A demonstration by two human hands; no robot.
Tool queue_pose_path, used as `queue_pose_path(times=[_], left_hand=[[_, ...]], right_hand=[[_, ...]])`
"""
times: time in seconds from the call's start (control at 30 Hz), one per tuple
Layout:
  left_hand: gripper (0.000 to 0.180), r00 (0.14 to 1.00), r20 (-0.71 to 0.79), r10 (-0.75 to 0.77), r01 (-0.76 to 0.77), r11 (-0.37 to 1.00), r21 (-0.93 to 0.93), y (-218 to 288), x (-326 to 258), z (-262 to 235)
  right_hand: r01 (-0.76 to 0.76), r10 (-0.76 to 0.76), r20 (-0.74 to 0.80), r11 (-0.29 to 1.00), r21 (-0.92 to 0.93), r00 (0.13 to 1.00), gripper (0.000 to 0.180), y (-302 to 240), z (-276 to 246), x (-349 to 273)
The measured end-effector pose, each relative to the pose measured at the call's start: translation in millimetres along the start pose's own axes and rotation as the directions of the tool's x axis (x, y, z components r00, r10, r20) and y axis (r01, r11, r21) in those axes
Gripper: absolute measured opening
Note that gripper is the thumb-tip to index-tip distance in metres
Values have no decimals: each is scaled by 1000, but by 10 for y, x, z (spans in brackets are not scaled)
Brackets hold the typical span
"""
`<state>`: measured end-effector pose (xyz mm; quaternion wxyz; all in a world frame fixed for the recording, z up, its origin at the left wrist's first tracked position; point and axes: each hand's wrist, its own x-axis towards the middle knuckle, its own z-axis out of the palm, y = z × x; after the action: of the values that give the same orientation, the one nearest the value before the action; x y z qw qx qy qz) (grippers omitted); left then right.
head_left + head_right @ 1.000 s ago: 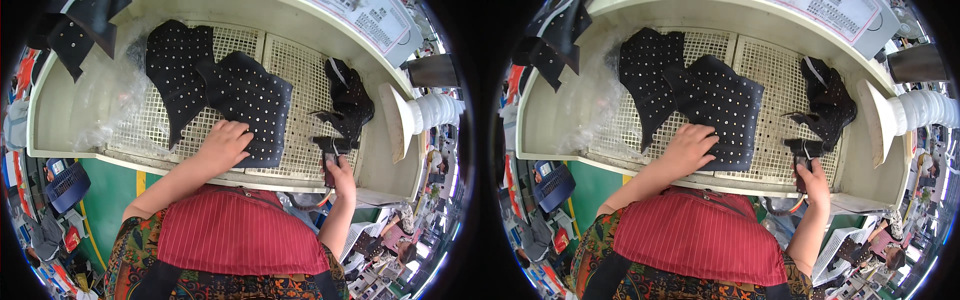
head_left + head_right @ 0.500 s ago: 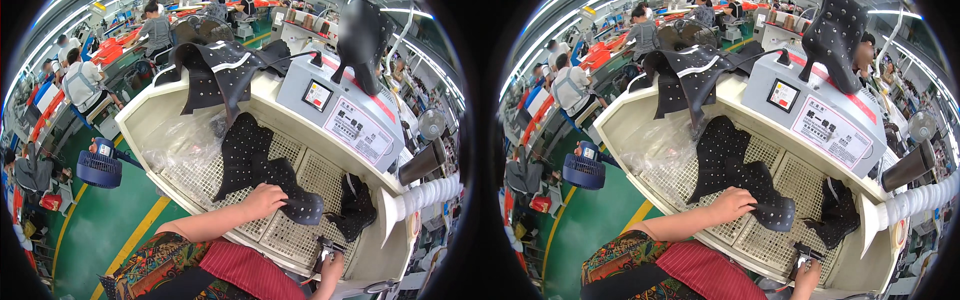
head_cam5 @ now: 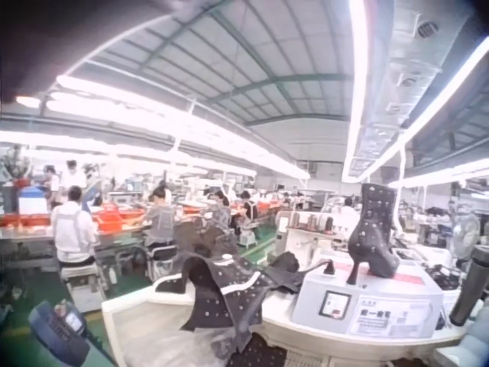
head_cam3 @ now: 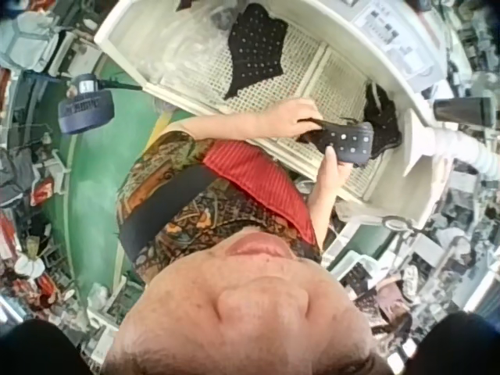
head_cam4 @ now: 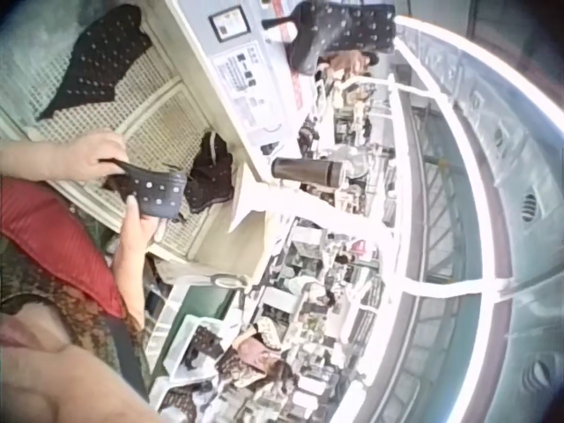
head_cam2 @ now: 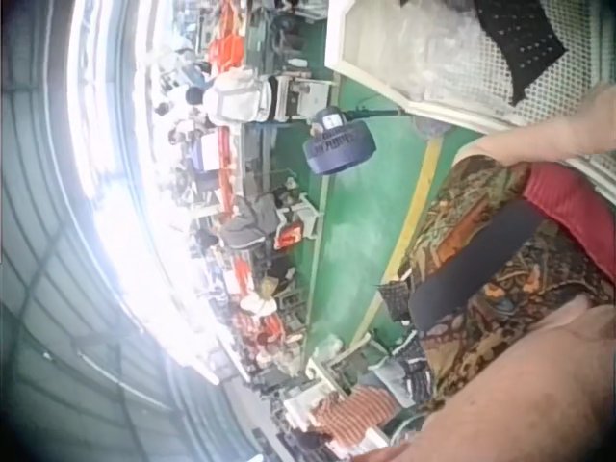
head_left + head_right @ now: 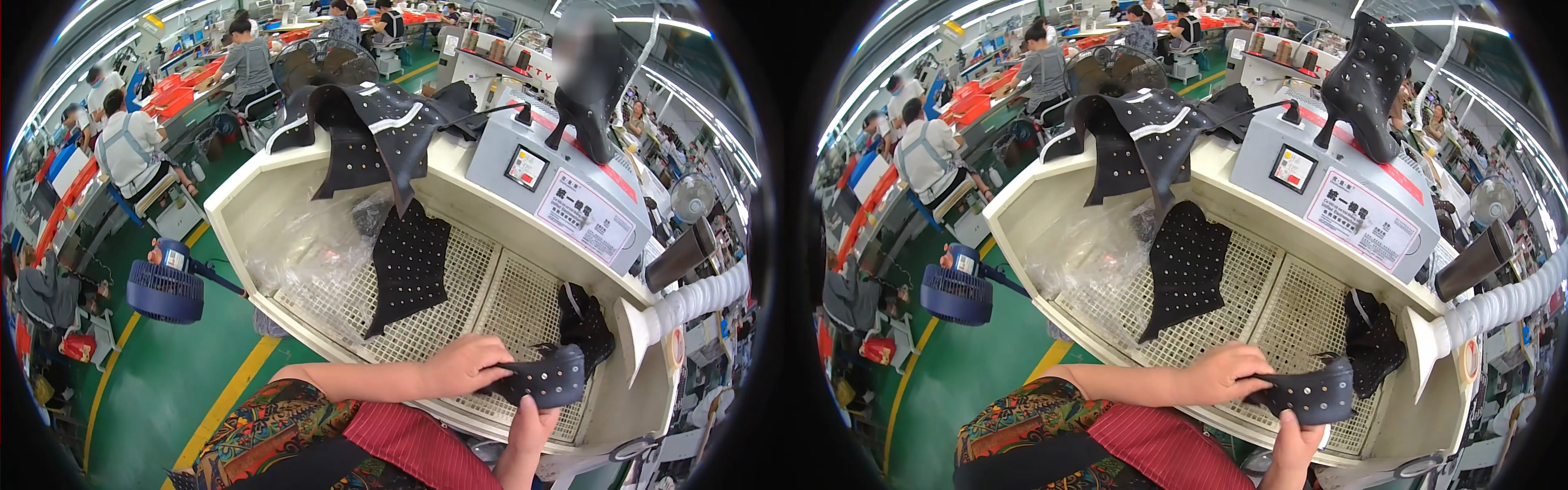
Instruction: The person uses a hot glue gun to attach white strips to black fabric pieces with gold studs. They repeatedly pick up fabric pieces, apply glue to the edges, press the strips into place, and then place the finished items into a white basket.
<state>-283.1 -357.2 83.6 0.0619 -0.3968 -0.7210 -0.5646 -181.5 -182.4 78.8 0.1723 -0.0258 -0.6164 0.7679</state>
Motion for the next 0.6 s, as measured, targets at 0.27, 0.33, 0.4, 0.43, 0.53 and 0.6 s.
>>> queue_pose_path(times=[0.27,0.33,0.4,0.43,0.53,0.6], left_hand=[[43,955,186,232,-180,949,-260,-162,-168,-266],[41,951,238,197,-124,949,-290,-234,-232,-289],[40,938,306,161,-36,926,-376,-288,-296,-247],[38,938,300,172,-42,918,-394,-306,-348,-232],[37,933,323,162,-12,907,-421,-313,-492,-163],[33,928,332,167,-27,921,-388,-279,-578,-123]], right_hand=[[128,-186,-680,983,-135,710,44,-456,471,-482],[216,-267,-756,962,-169,597,48,-637,566,-675],[300,-366,-764,925,-235,532,48,-703,463,-914],[334,-406,-762,906,-261,504,48,-723,417,-1023],[286,-429,-809,898,-335,401,47,-834,451,-1291],[335,-513,-770,852,-402,379,50,-846,362,-1499]])
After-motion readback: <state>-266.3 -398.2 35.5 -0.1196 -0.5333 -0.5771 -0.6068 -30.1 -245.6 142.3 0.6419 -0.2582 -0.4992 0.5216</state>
